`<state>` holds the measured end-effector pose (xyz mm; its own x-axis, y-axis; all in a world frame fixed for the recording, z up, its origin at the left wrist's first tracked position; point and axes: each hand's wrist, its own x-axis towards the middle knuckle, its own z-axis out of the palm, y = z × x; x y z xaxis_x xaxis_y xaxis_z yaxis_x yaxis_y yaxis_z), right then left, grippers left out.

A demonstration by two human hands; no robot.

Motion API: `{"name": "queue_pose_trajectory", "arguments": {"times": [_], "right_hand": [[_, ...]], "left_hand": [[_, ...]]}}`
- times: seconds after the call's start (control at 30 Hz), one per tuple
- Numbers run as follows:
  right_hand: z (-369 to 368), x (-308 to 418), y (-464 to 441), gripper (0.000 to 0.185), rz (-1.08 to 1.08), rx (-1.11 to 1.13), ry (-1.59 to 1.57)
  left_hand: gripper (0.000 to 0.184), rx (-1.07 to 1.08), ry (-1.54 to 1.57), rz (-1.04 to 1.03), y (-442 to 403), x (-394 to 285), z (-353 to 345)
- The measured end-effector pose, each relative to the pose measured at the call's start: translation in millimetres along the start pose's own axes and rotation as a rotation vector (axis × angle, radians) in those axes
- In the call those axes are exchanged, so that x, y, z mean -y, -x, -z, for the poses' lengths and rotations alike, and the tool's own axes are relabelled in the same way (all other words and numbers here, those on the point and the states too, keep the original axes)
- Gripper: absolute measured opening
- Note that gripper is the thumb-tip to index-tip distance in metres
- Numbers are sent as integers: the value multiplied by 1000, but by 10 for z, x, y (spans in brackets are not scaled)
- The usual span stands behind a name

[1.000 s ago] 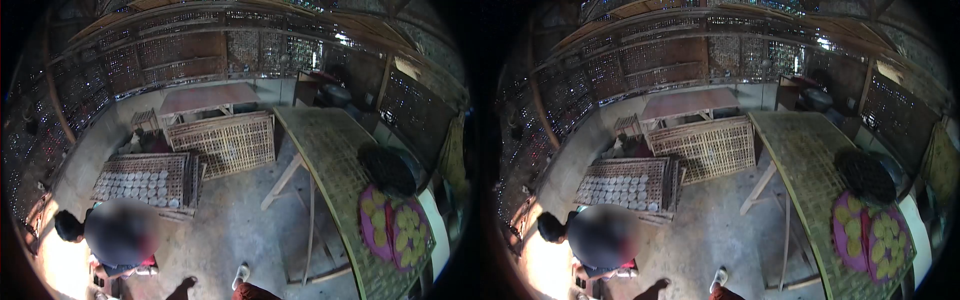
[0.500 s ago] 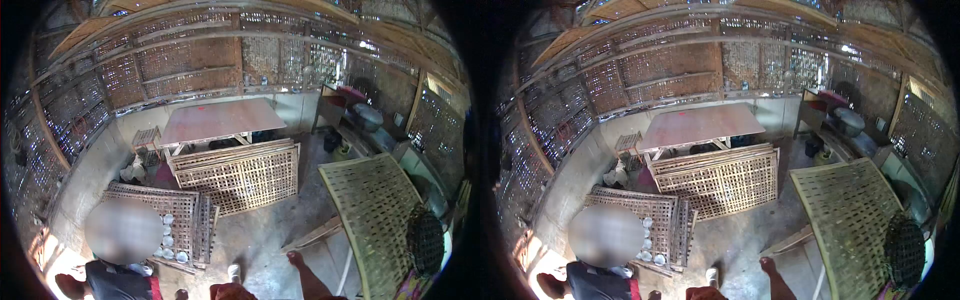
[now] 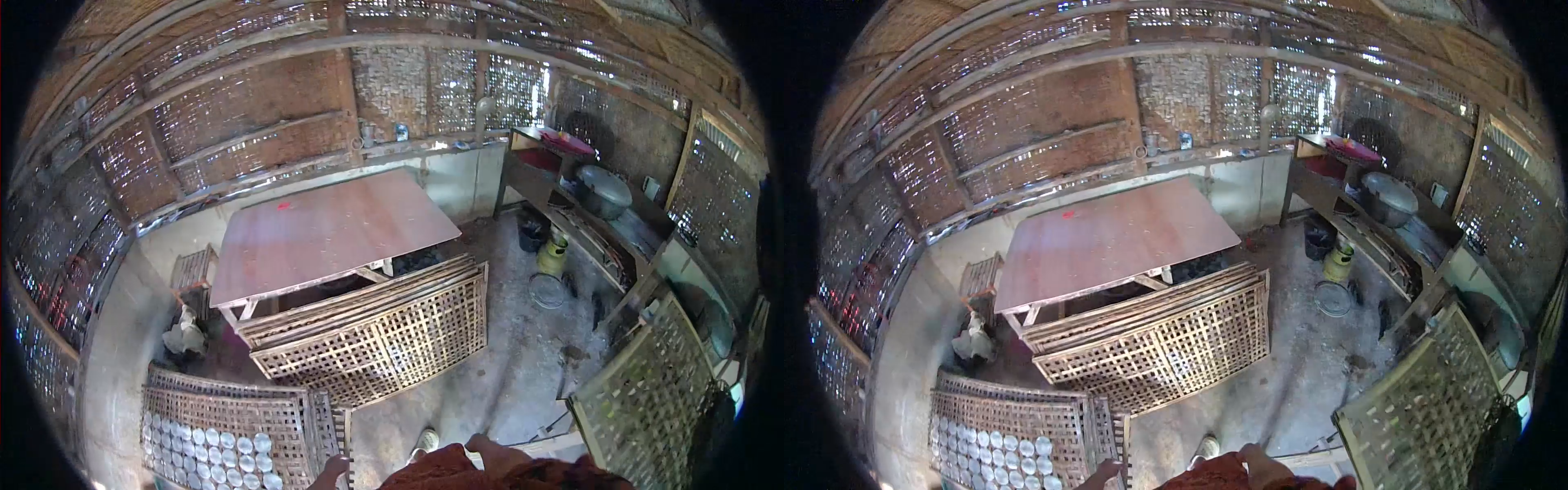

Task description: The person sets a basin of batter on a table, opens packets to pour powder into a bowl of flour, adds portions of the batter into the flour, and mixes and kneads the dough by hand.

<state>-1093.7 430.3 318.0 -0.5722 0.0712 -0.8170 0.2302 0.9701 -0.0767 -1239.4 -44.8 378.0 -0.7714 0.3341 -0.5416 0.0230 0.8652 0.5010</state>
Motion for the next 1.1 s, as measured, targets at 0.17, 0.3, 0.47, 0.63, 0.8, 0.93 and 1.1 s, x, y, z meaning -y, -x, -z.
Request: {"name": "queue_pose_trajectory", "arguments": {"times": [0.17, 0.3, 0.47, 0.63, 0.8, 0.93, 1.1], "right_hand": [[1454, 27, -1139, 42, 222, -231, 98], [2559, -41, -1028, 37, 238, -594, -515], [3129, -1107, -1373, 37, 237, -721, -456], [2163, -2671, -1658, 31, -245, -588, -445], [1234, -3439, -894, 38, -543, -532, -782], [1209, -3831, -397, 36, -588, -150, -784], [1901, -5234, -461, 32, -683, -15, -866]], "left_hand": [[35, 55, -3, -46, -1208, -561, 222], [37, 135, -18, -128, -1914, -1106, 202], [45, -3, -15, -66, -2866, -1984, 627], [59, -328, -182, -396, -4368, -3615, 1486], [65, -548, -190, -715, -5626, -5907, 2229], [78, -433, -200, -356, -6569, -7073, 2195], [96, -330, -31, -49, -7504, -7334, 1810]]}}
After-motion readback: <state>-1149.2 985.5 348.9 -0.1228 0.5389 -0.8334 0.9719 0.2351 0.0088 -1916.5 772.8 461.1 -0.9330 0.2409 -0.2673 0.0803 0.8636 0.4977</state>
